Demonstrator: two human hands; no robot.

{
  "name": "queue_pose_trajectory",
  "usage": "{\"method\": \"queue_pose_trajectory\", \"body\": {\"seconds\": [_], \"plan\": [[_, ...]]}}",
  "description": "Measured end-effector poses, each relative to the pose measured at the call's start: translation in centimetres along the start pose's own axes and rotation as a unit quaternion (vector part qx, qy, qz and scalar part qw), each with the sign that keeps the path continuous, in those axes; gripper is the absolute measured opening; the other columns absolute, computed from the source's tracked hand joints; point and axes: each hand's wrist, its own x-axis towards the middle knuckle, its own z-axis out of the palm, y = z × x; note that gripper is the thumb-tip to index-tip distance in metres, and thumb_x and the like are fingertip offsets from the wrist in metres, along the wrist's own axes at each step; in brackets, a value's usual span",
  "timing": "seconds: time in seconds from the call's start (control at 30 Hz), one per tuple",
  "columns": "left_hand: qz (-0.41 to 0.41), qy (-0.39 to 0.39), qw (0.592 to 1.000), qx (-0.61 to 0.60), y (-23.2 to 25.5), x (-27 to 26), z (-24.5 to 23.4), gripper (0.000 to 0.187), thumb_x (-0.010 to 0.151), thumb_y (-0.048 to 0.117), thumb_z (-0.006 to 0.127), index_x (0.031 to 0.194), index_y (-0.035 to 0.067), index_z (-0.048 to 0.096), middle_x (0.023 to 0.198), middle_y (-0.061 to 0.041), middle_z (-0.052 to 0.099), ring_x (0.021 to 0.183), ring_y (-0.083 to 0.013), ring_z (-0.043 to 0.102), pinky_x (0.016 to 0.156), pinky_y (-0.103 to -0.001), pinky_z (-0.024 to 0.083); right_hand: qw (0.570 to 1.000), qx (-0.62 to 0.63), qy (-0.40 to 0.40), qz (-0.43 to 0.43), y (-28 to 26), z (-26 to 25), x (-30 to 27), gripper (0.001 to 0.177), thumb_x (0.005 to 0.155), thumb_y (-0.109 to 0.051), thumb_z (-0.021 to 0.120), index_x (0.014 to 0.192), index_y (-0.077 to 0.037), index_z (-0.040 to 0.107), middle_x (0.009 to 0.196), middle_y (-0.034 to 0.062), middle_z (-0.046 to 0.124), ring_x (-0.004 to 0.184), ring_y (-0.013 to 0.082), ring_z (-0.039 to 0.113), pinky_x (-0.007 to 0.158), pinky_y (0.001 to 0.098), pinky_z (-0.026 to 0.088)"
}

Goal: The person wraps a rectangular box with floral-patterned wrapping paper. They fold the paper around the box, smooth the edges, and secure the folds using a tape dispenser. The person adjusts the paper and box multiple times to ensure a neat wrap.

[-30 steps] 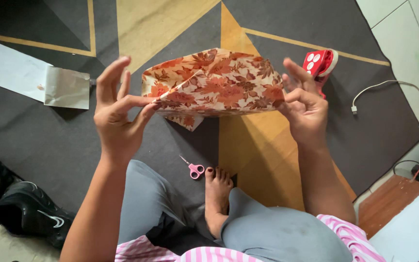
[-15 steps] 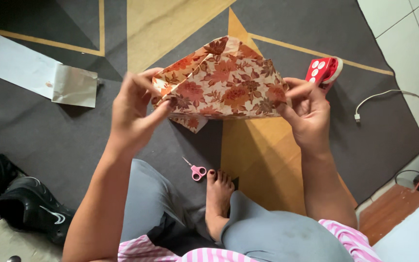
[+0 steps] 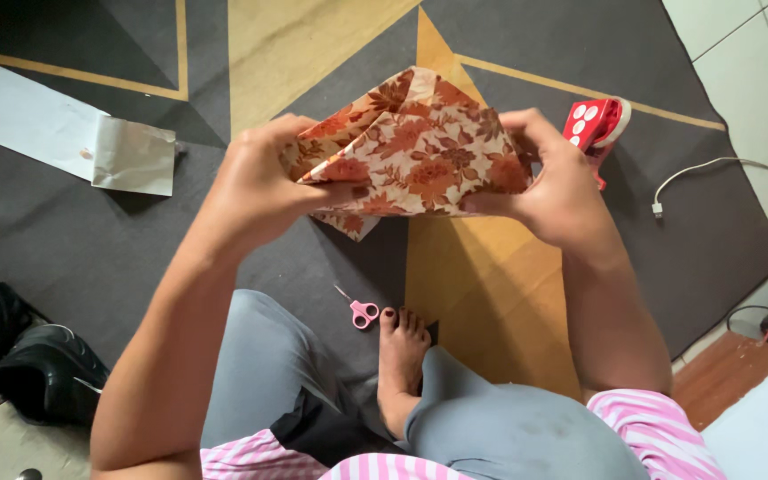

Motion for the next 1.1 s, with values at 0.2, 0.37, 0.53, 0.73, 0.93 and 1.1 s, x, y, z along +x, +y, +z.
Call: {"method": "queue_pose_trajectory", "body": {"seconds": [0.2, 0.37, 0.53, 0.73, 0.93, 1.1], "plan": [[-0.066, -0.040, 0.995, -0.058, 0.1, -0.4, -0.4, 0.032, 0.079, 0.010, 0.084, 0.109, 0.002, 0.079, 0.091, -0.001, 0.081, 0.078, -0.0032, 0.070, 0.068, -0.023, 0.059, 0.985, 0.096, 0.002, 0.141, 1.7, -0.7, 0.5, 0.031, 0.080, 0.005, 0.082, 0.108, 0.001, 0.073, 0.102, 0.0022, 0.076, 0.092, 0.0073, 0.070, 0.084, 0.0257, 0.058], [-0.135, -0.056, 0.982, -0.117, -0.7, 0.2, -0.5, 0.028, 0.081, 0.013, 0.082, 0.108, 0.002, 0.080, 0.089, -0.003, 0.080, 0.075, -0.0047, 0.072, 0.066, -0.023, 0.061, 0.989, 0.061, -0.037, 0.129, 1.3, -1.1, 1.0, 0.032, 0.082, 0.000, 0.081, 0.114, 0.003, 0.072, 0.102, 0.0005, 0.075, 0.091, 0.0044, 0.068, 0.081, 0.0242, 0.057], [-0.115, -0.087, 0.982, -0.125, -1.8, 1.5, -1.2, 0.027, 0.083, 0.013, 0.081, 0.107, 0.001, 0.081, 0.092, -0.004, 0.081, 0.076, -0.0041, 0.071, 0.068, -0.022, 0.060, 0.980, 0.087, -0.098, 0.152, 1.4, -2.0, 3.0, 0.037, 0.081, -0.001, 0.080, 0.117, 0.004, 0.075, 0.098, 0.0017, 0.076, 0.083, 0.0052, 0.067, 0.073, 0.0236, 0.055], [-0.093, -0.114, 0.987, -0.063, -1.8, 1.9, -1.3, 0.029, 0.083, 0.016, 0.082, 0.108, 0.002, 0.080, 0.091, -0.002, 0.081, 0.076, -0.0030, 0.070, 0.067, -0.023, 0.059, 0.975, 0.137, -0.080, 0.154, 2.7, -2.3, 2.9, 0.027, 0.085, -0.004, 0.080, 0.110, 0.006, 0.077, 0.089, 0.0033, 0.076, 0.074, 0.0058, 0.066, 0.068, 0.0229, 0.054], [-0.075, -0.086, 0.992, 0.058, -0.7, 2.9, -0.6, 0.028, 0.083, 0.027, 0.084, 0.099, 0.004, 0.082, 0.075, -0.005, 0.076, 0.063, -0.0041, 0.061, 0.056, -0.029, 0.053, 0.977, 0.129, -0.033, 0.168, 3.1, -2.0, 2.8, 0.023, 0.088, -0.006, 0.082, 0.108, 0.006, 0.078, 0.075, 0.0001, 0.068, 0.061, 0.0028, 0.054, 0.054, 0.0221, 0.042], [-0.100, -0.109, 0.985, 0.091, -0.5, 3.6, -1.1, 0.031, 0.081, 0.034, 0.085, 0.091, 0.004, 0.082, 0.067, -0.004, 0.071, 0.055, -0.0074, 0.059, 0.050, -0.031, 0.048, 0.982, 0.120, -0.022, 0.148, 1.7, -1.2, 3.6, 0.020, 0.087, -0.004, 0.081, 0.105, 0.005, 0.078, 0.077, -0.0012, 0.070, 0.059, 0.0008, 0.054, 0.050, 0.0205, 0.040]]}}
